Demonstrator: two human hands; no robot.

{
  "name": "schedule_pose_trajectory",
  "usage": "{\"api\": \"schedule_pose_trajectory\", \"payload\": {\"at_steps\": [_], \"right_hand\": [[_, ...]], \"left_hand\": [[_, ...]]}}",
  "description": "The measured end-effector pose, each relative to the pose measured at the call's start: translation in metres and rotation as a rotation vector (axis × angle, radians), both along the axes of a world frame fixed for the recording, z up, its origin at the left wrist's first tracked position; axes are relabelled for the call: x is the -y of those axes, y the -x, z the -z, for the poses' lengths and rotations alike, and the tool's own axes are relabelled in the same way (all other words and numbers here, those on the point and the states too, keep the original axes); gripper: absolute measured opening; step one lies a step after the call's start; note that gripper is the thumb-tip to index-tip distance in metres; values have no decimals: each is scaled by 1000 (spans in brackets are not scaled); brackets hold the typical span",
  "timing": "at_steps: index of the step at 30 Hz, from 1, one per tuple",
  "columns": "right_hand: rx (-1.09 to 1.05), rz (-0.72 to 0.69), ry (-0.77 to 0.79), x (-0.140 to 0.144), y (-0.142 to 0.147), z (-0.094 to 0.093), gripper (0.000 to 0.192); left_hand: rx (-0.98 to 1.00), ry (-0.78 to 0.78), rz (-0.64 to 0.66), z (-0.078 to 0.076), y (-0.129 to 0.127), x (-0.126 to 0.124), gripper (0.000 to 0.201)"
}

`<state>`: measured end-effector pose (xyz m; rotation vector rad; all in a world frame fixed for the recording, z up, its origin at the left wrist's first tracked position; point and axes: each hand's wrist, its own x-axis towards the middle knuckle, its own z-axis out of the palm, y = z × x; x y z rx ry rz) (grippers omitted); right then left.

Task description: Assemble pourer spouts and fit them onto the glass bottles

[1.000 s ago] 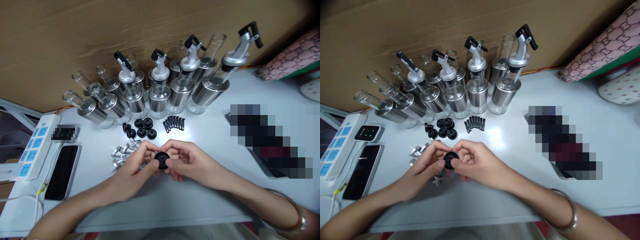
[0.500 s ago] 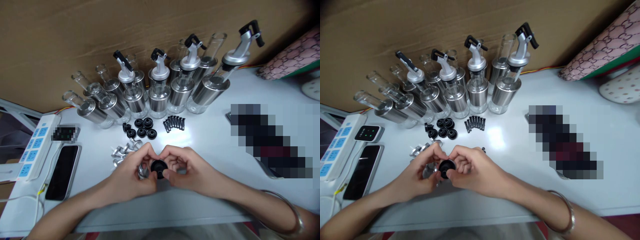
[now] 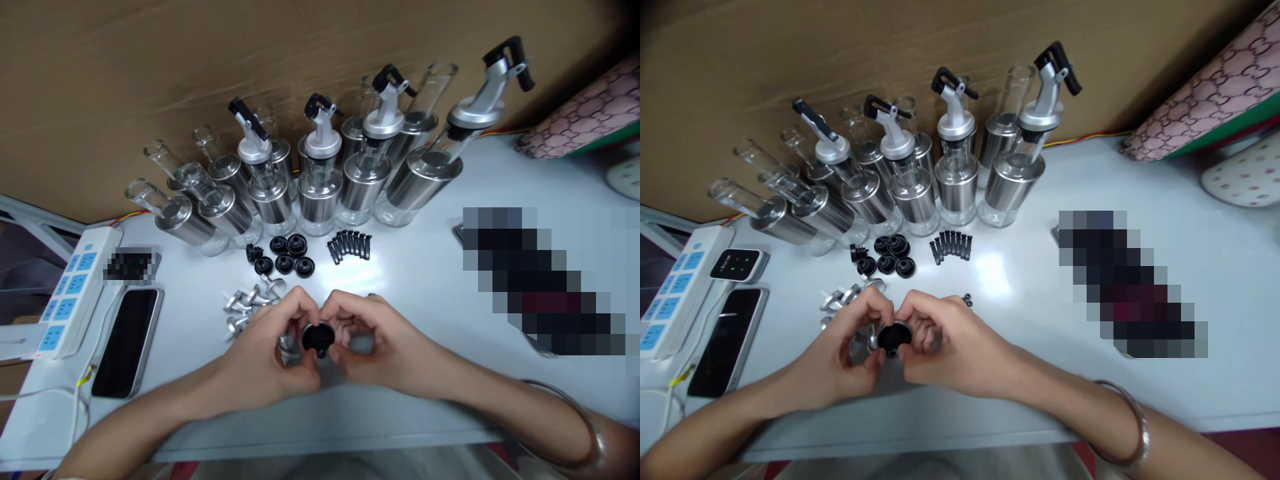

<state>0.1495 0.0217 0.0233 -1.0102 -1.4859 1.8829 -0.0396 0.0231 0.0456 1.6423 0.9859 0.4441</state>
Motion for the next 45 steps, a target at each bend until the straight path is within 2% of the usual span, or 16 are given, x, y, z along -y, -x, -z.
{"api": "schedule_pose_trajectory", "payload": {"at_steps": [7, 14, 19, 23, 27, 39, 42, 45], "right_hand": [[1, -14, -39, 0, -1, 2, 13], [18, -18, -75, 1, -2, 2, 14], [-74, 92, -90, -2, -4, 4, 27], [-154, 102, -126, -4, -7, 4, 31], [-89, 140, -235, -4, -8, 3, 31], [82, 167, -628, -13, -13, 2, 17], [195, 179, -783, -14, -14, 2, 15], [355, 205, -910, -14, -16, 3, 17]], "left_hand": [[-2, -27, 7, 0, -5, 0, 23], [11, -208, -11, 9, -4, 6, 30], [58, -453, -98, 19, 1, 5, 34], [46, -593, -50, 18, 1, -1, 37], [94, -645, -36, 16, 0, -3, 37], [145, -566, 13, 17, 2, -5, 41], [180, -591, -19, 20, 1, -7, 38], [115, -545, -56, 23, 0, -10, 34]]}}
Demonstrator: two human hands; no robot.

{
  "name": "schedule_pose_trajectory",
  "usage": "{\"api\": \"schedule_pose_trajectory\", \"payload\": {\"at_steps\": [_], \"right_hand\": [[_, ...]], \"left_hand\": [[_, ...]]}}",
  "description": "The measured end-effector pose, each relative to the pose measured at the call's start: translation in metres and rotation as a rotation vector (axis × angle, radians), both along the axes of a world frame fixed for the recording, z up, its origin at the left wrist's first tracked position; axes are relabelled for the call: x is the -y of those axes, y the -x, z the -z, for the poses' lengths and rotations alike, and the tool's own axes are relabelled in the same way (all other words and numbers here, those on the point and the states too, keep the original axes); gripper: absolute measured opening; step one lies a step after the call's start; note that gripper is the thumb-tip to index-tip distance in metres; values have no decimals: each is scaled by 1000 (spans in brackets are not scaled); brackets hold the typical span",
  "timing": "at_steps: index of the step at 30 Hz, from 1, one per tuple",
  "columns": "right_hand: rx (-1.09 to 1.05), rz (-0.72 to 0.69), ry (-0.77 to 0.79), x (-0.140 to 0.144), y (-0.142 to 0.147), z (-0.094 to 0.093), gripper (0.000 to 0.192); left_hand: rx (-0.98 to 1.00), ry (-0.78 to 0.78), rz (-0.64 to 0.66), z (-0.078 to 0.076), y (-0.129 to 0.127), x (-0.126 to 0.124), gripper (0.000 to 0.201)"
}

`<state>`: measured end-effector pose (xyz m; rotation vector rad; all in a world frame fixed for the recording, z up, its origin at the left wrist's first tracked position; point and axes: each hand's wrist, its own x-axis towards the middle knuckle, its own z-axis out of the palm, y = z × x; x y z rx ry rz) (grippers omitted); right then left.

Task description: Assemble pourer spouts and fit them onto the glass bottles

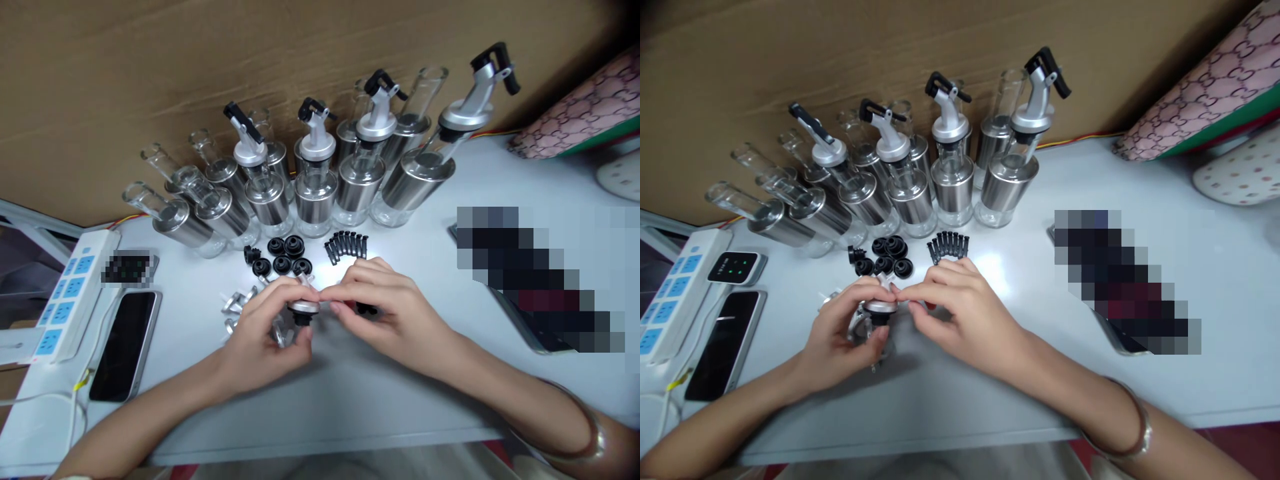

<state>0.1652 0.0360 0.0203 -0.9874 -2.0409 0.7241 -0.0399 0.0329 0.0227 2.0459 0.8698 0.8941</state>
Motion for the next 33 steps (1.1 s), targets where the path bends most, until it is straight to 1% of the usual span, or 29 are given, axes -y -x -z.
{"api": "schedule_pose_trajectory", "payload": {"at_steps": [2, 5, 8, 10, 14, 19, 24, 25, 28, 33], "right_hand": [[107, 65, -60, -1, -2, 2, 18], [354, 172, -126, -6, -6, 8, 17], [566, 199, -105, -10, -8, 15, 17], [624, 202, -75, -11, -8, 17, 17], [656, 208, -57, -11, -6, 18, 18], [679, 188, -19, -11, -6, 16, 21], [679, 206, -50, -11, -6, 18, 33], [686, 203, -50, -11, -6, 18, 32], [674, 185, -35, -12, -7, 17, 19], [667, 235, -26, -13, -8, 15, 16]], "left_hand": [[-51, 41, -18, 1, 0, -1, 34], [-85, 90, -12, 2, 1, 0, 35], [10, 159, -26, 5, 2, 3, 48], [80, 200, -33, 8, 1, 6, 60], [82, 254, -27, 10, 1, 7, 71], [52, 268, -24, 5, 1, 7, 72], [33, 269, -18, 2, 0, 8, 72], [34, 272, -19, 2, -1, 8, 71], [45, 282, -17, 2, -1, 8, 71], [4, 266, -13, 2, -1, 8, 73]]}}
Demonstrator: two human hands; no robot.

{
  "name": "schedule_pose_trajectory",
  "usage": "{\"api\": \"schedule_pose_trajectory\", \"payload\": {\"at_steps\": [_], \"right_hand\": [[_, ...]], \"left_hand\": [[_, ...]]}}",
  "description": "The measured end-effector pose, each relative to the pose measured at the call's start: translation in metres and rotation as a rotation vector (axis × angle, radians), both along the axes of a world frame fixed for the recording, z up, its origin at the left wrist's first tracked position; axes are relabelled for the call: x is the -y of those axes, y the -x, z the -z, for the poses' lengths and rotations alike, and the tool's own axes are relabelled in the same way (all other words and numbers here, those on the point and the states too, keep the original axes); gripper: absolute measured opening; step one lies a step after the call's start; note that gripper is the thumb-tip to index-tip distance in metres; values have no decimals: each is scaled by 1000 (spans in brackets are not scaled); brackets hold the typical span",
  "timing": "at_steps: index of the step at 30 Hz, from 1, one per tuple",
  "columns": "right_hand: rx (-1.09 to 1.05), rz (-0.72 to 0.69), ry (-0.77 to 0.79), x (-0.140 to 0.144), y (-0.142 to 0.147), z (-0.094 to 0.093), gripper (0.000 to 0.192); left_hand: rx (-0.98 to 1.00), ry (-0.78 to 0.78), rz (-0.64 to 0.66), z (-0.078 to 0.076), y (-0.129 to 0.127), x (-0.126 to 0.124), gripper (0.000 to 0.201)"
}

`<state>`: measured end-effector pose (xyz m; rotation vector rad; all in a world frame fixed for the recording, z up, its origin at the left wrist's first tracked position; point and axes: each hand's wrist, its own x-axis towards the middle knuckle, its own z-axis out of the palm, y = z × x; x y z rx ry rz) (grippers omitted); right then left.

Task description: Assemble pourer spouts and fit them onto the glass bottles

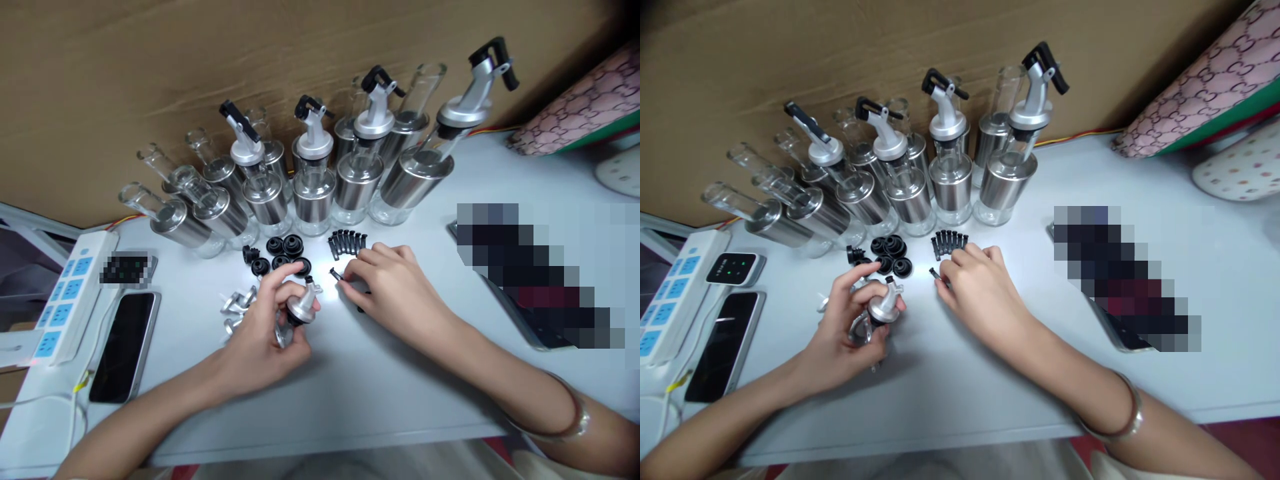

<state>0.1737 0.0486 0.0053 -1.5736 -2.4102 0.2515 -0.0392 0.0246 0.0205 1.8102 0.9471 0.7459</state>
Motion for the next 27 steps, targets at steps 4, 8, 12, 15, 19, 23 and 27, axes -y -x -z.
{"api": "schedule_pose_trajectory", "payload": {"at_steps": [4, 8, 12, 15, 19, 23, 27], "right_hand": [[38, 18, 17, 0, 0, 3, 9], [49, 30, 29, 1, 0, 5, 8], [53, 30, 50, -1, -1, 4, 10], [-155, 53, 72, -1, -1, -1, 10], [-719, 91, 357, 2, 3, -14, 12], [-1027, 121, 499, 5, 6, -21, 16], [-1139, 126, 544, 5, 9, -22, 14]], "left_hand": [[-14, -16, 7, 1, 0, -2, 70], [-14, -16, 15, 0, 0, -2, 68], [-15, 10, 23, -1, -2, 0, 66], [-10, 18, 23, -1, -1, 3, 65], [14, 43, 38, -1, 0, 3, 62], [70, 118, 87, -3, 0, 4, 62], [86, 121, 95, -3, 0, 6, 64]]}}
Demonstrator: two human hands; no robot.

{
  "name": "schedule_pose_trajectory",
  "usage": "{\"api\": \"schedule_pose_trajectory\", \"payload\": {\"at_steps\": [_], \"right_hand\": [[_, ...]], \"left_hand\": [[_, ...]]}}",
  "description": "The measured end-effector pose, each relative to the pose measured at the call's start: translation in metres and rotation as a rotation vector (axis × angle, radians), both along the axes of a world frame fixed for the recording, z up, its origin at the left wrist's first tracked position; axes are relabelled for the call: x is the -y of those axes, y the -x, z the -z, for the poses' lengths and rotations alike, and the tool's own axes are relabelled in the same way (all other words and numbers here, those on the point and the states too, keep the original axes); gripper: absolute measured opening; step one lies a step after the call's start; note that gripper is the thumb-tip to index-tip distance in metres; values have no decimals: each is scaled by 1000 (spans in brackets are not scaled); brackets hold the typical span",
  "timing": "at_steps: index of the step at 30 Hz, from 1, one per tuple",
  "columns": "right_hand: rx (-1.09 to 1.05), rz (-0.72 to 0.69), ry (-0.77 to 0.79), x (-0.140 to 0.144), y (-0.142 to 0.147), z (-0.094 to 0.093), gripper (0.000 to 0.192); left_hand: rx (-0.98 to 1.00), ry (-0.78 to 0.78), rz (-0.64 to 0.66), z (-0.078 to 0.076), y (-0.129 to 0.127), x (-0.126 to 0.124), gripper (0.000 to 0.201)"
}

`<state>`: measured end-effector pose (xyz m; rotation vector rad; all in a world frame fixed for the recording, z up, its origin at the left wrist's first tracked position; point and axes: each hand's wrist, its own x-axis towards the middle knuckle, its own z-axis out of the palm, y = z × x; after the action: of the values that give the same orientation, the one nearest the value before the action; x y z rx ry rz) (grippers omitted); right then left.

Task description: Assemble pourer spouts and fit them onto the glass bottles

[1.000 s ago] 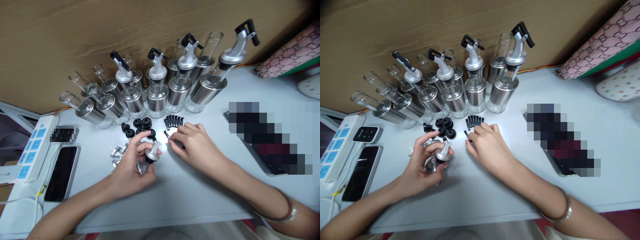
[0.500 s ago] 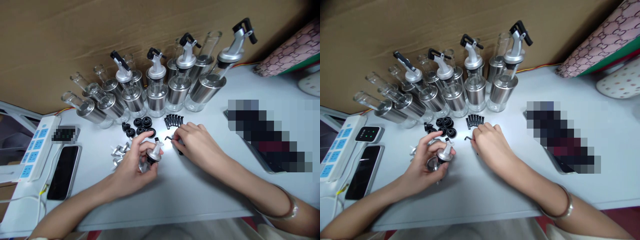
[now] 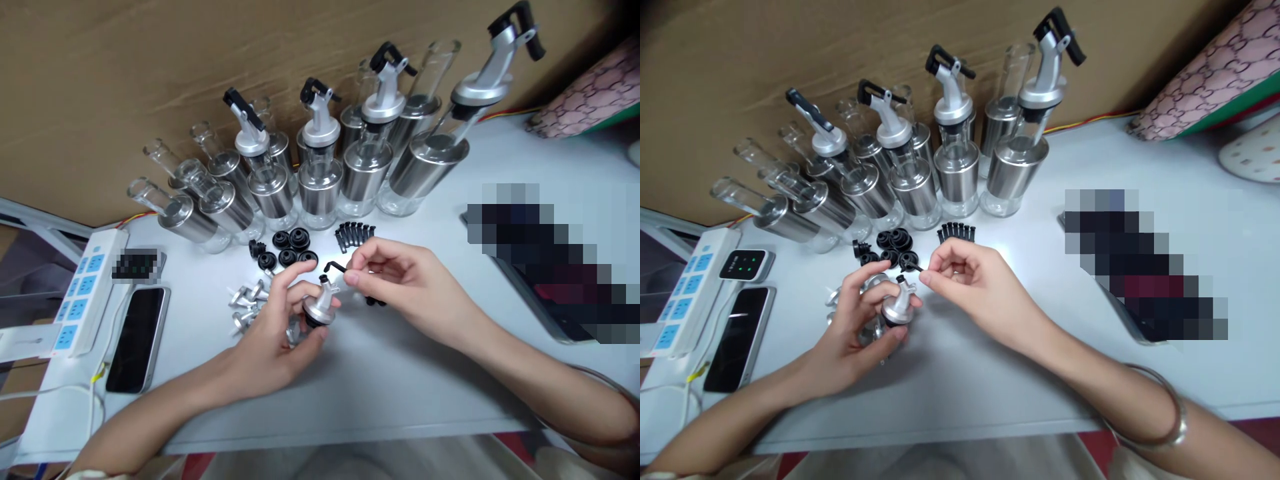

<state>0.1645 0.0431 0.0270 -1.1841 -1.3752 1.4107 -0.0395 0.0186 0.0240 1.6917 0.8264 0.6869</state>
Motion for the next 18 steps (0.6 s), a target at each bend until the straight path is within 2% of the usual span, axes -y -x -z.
{"api": "schedule_pose_trajectory", "payload": {"at_steps": [8, 18], "right_hand": [[-113, 50, 24, 3, 4, 3, 21], [-150, 22, 32, 3, 4, 3, 19]], "left_hand": [[-4, 22, -4, 1, 2, 0, 70], [10, 27, -27, 1, 1, -5, 68]]}}
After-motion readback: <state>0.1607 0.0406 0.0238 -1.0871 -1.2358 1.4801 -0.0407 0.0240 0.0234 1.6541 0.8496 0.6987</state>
